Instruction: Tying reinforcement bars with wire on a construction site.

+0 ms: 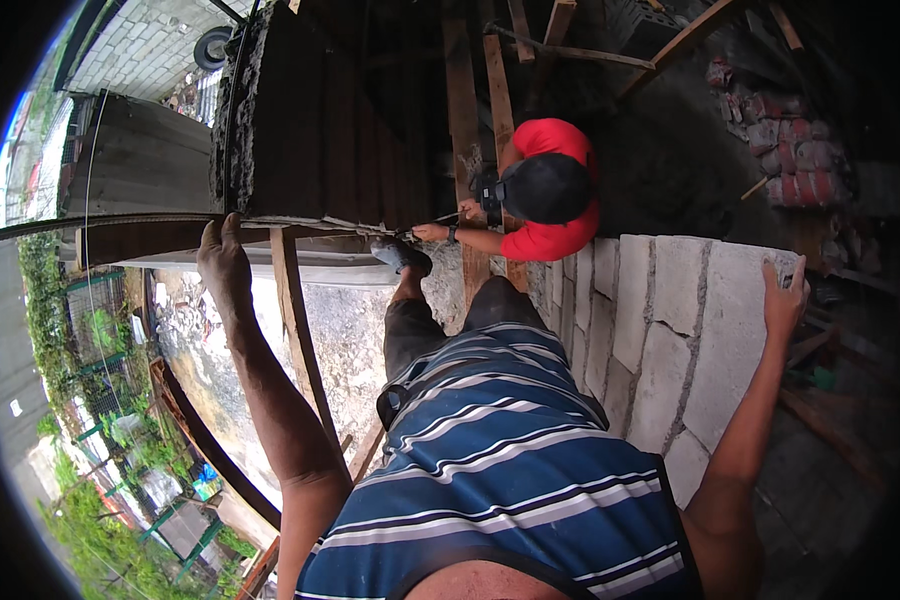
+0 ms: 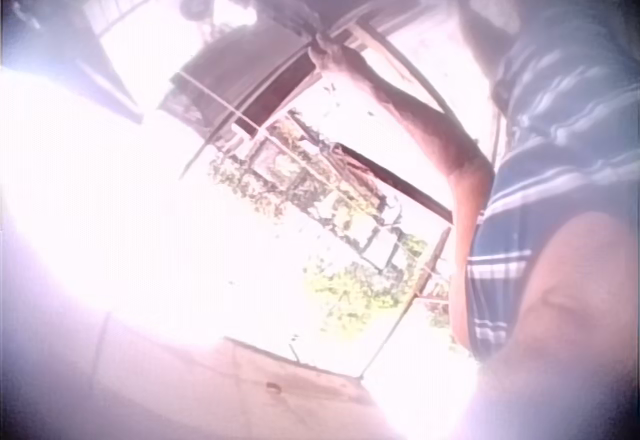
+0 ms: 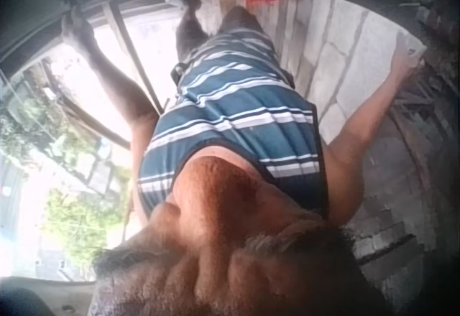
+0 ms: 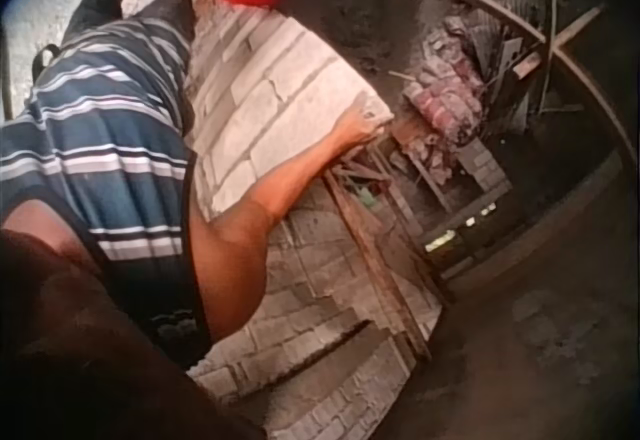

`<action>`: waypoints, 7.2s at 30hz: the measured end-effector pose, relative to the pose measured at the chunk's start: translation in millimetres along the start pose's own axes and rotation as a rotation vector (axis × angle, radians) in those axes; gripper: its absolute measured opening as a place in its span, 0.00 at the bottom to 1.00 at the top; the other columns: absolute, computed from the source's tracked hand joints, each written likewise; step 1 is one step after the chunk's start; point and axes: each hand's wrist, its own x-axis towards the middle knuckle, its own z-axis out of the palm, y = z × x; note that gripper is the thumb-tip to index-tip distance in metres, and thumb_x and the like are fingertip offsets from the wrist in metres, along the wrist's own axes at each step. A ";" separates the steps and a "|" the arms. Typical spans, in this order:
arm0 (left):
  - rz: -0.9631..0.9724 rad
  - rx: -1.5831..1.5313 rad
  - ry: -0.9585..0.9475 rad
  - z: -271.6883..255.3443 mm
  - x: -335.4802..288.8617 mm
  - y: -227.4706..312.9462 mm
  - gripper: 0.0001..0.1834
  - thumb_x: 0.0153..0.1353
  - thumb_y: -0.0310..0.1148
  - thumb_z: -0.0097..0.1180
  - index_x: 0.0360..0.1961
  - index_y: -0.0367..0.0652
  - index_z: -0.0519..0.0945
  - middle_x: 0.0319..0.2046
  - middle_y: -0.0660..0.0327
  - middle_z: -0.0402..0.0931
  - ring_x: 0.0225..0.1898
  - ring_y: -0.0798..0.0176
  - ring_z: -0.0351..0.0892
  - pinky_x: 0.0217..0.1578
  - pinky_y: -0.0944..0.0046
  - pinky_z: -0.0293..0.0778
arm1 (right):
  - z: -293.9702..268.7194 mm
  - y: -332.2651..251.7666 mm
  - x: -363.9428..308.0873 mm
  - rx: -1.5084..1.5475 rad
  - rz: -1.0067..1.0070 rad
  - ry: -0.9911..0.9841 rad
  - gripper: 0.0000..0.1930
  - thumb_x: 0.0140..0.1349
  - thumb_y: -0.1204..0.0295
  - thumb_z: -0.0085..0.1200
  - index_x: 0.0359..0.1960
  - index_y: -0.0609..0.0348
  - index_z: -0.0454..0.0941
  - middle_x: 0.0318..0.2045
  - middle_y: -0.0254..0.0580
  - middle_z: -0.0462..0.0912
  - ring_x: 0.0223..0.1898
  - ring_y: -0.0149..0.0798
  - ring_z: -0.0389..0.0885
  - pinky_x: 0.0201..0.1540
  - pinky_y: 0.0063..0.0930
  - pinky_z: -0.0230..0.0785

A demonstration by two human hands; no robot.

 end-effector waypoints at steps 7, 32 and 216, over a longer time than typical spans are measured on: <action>0.006 -0.012 0.015 3.1 2.5 -5.5 0.26 0.68 0.48 0.56 0.50 0.31 0.81 0.45 0.42 0.83 0.48 0.45 0.82 0.51 0.54 0.73 | -2.2 -2.7 -0.1 -0.018 0.012 -0.012 0.43 0.58 0.45 0.62 0.72 0.52 0.63 0.62 0.63 0.71 0.64 0.60 0.69 0.65 0.46 0.62; -0.042 0.008 0.029 0.8 -5.3 16.5 0.28 0.68 0.48 0.57 0.54 0.29 0.79 0.50 0.43 0.81 0.53 0.48 0.80 0.55 0.56 0.72 | 1.7 1.9 -1.7 0.015 -0.004 0.019 0.44 0.57 0.45 0.63 0.71 0.53 0.64 0.62 0.63 0.70 0.64 0.60 0.69 0.65 0.46 0.63; -0.105 0.018 0.014 -14.3 -10.2 31.3 0.27 0.65 0.52 0.53 0.55 0.43 0.80 0.51 0.45 0.81 0.56 0.42 0.78 0.56 0.50 0.71 | -10.8 -17.1 -2.5 -0.127 0.084 -0.076 0.50 0.55 0.29 0.51 0.76 0.41 0.55 0.64 0.64 0.68 0.65 0.63 0.66 0.67 0.57 0.56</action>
